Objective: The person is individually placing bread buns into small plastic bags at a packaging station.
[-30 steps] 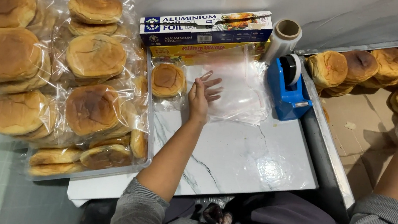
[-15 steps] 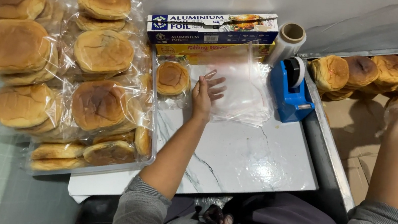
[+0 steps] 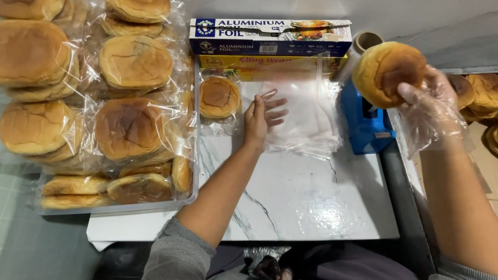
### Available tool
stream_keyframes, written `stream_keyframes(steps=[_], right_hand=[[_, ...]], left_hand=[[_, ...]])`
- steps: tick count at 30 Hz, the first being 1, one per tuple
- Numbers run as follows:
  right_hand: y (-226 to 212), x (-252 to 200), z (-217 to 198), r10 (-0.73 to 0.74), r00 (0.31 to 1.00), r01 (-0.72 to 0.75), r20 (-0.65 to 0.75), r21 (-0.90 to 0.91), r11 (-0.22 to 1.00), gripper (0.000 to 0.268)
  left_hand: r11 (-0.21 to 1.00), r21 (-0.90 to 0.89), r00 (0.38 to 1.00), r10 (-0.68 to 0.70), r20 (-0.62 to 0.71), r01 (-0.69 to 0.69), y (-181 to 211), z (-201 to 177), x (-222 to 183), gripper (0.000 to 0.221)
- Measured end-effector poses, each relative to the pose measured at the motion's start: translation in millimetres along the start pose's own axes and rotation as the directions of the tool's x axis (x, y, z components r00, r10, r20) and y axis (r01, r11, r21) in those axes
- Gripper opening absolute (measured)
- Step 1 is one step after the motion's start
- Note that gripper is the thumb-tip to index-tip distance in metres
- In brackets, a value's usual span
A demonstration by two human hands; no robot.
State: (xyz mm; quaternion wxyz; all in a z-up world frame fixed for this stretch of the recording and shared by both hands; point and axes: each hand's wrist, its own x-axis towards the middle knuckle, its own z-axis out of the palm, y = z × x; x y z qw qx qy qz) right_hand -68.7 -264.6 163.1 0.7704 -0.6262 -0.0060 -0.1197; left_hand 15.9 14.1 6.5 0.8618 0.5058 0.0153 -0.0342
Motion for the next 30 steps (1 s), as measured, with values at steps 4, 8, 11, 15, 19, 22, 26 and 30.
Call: stream_keyframes(steps=[4,8,11,15,19,22,26,30], right_hand=[[7.8,-5.9,15.5,0.068,0.997,-0.07,0.043,0.054,0.996,0.04],[9.3,-16.2,38.8,0.142,0.988,-0.139,0.057,-0.05,0.989,0.05],[9.3,-20.5,52.2,0.194,0.98,-0.187,0.049,-0.12,0.975,0.056],[33.8,-13.7,42.2,0.233,0.971,-0.215,0.055,-0.231,0.949,0.057],[47.3,-4.9,33.5,0.256,0.966,-0.234,0.032,-0.309,0.922,0.057],[33.7,-13.9,46.0,0.212,0.973,-0.197,0.092,-0.151,0.969,0.048],[21.7,-25.1,64.4,0.246,0.968,-0.235,0.05,-0.165,0.958,0.051],[91.2,2.3,23.6,0.275,0.959,-0.257,0.07,-0.196,0.946,0.048]], left_hand=[[1.0,-0.014,1.0,-0.005,0.016,0.005,-2.4,-0.8,1.2,0.058],[0.999,0.033,0.998,-0.024,0.062,0.022,-14.3,-6.9,5.0,0.062],[0.996,0.089,0.994,-0.003,0.107,-0.007,-23.3,-9.4,9.1,0.063],[0.984,0.167,0.988,0.031,0.153,-0.057,-17.8,-2.0,1.6,0.061],[0.997,0.055,0.958,0.043,0.284,-0.061,-4.5,2.0,-4.8,0.057],[0.997,-0.072,0.925,0.033,0.379,-0.006,-3.8,3.8,-6.8,0.068],[0.995,-0.077,0.911,-0.021,0.412,0.057,-14.9,4.0,-3.5,0.06],[0.985,-0.049,0.902,-0.133,0.41,0.167,-26.6,-4.1,6.6,0.044]])
